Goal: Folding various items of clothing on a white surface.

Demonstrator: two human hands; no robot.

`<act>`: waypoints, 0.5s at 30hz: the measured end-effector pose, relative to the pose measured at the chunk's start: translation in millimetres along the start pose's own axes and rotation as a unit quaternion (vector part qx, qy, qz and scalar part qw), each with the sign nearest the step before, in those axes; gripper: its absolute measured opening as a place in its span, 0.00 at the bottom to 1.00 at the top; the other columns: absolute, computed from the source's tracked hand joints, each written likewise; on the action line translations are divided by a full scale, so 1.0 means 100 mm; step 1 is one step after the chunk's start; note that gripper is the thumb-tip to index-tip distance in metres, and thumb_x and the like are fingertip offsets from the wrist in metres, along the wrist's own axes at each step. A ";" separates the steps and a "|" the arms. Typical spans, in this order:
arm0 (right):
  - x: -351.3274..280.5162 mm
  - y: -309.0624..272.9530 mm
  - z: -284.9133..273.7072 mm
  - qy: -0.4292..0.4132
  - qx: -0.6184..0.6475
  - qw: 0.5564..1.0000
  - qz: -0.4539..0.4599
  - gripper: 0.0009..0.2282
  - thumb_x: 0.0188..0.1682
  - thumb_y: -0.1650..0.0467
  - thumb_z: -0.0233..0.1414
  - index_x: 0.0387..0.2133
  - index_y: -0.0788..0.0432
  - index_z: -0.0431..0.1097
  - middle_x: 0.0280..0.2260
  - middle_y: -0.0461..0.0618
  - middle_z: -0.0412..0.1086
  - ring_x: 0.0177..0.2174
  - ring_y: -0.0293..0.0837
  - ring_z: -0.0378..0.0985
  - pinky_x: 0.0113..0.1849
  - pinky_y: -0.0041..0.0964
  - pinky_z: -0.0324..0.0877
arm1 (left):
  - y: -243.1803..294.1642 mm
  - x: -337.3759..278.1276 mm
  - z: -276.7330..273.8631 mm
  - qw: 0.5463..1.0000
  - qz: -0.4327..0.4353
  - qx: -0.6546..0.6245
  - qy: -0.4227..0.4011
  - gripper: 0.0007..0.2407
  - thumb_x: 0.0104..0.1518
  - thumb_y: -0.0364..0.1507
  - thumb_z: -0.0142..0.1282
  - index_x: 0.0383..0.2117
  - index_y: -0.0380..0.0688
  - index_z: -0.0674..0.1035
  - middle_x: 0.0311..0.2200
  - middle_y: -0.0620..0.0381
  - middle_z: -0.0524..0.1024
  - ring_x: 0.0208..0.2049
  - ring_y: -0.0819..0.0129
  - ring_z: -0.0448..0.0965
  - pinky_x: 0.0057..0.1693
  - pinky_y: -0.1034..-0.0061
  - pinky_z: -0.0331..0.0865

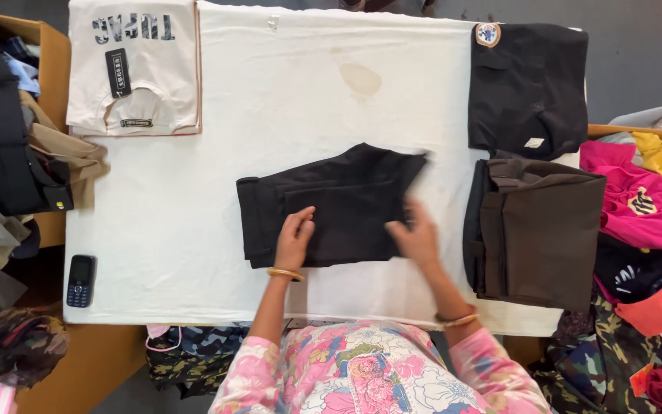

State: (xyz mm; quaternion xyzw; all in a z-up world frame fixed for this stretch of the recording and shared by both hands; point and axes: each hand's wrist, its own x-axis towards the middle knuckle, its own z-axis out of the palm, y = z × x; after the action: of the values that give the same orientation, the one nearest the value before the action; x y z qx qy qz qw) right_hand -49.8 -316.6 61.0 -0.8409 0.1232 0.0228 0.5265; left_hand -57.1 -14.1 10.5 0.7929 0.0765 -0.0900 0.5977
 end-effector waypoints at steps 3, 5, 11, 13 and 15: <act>-0.45 -1.17 0.63 -0.168 0.017 0.985 -0.028 0.31 0.40 0.73 0.61 0.61 0.56 0.61 0.46 0.52 0.73 0.38 0.47 0.79 0.40 0.40 0.76 | 0.36 -0.01 -0.41 0.934 -0.138 -0.322 -0.063 0.23 0.62 0.48 0.43 0.59 0.53 0.75 0.51 0.56 0.77 0.48 0.66 0.76 0.53 0.67 0.71; -0.61 -1.35 0.79 -0.231 0.023 0.972 -0.043 0.33 0.41 0.71 0.61 0.63 0.55 0.59 0.46 0.52 0.73 0.39 0.48 0.79 0.41 0.41 0.76 | -0.05 0.05 -0.43 0.917 -0.152 -0.365 -0.056 0.24 0.62 0.47 0.44 0.59 0.51 0.75 0.51 0.56 0.77 0.49 0.67 0.77 0.54 0.69 0.71; -0.48 -1.07 0.92 -0.222 -0.125 0.932 -0.257 0.35 0.42 0.64 0.64 0.64 0.54 0.58 0.54 0.54 0.67 0.55 0.55 0.68 0.54 0.51 0.65 | -0.12 0.07 -0.47 0.974 -0.095 -0.203 0.039 0.20 0.61 0.31 0.57 0.58 0.36 0.73 0.50 0.53 0.79 0.50 0.68 0.78 0.57 0.74 0.70; -0.34 -1.00 0.90 -0.177 -0.172 0.920 -0.306 0.35 0.42 0.62 0.63 0.64 0.53 0.58 0.58 0.54 0.65 0.60 0.57 0.63 0.58 0.56 0.59 | 0.04 0.02 -0.57 0.984 -0.071 -0.153 0.051 0.20 0.59 0.26 0.58 0.58 0.35 0.73 0.49 0.53 0.80 0.49 0.67 0.78 0.57 0.74 0.70; -0.25 -0.98 0.95 -0.183 -0.248 0.902 -0.301 0.35 0.44 0.55 0.60 0.65 0.51 0.57 0.65 0.53 0.56 0.66 0.57 0.49 0.60 0.68 0.46 | 0.10 -0.04 -0.73 0.976 -0.065 -0.202 0.055 0.18 0.60 0.23 0.57 0.57 0.36 0.73 0.49 0.54 0.79 0.48 0.70 0.78 0.56 0.75 0.71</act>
State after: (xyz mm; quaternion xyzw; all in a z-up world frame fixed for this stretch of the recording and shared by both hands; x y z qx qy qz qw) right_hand -42.3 -187.4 109.0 -0.9221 -0.2444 0.0467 0.2962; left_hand -54.9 53.1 40.8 0.6529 0.1775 -0.0673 0.7333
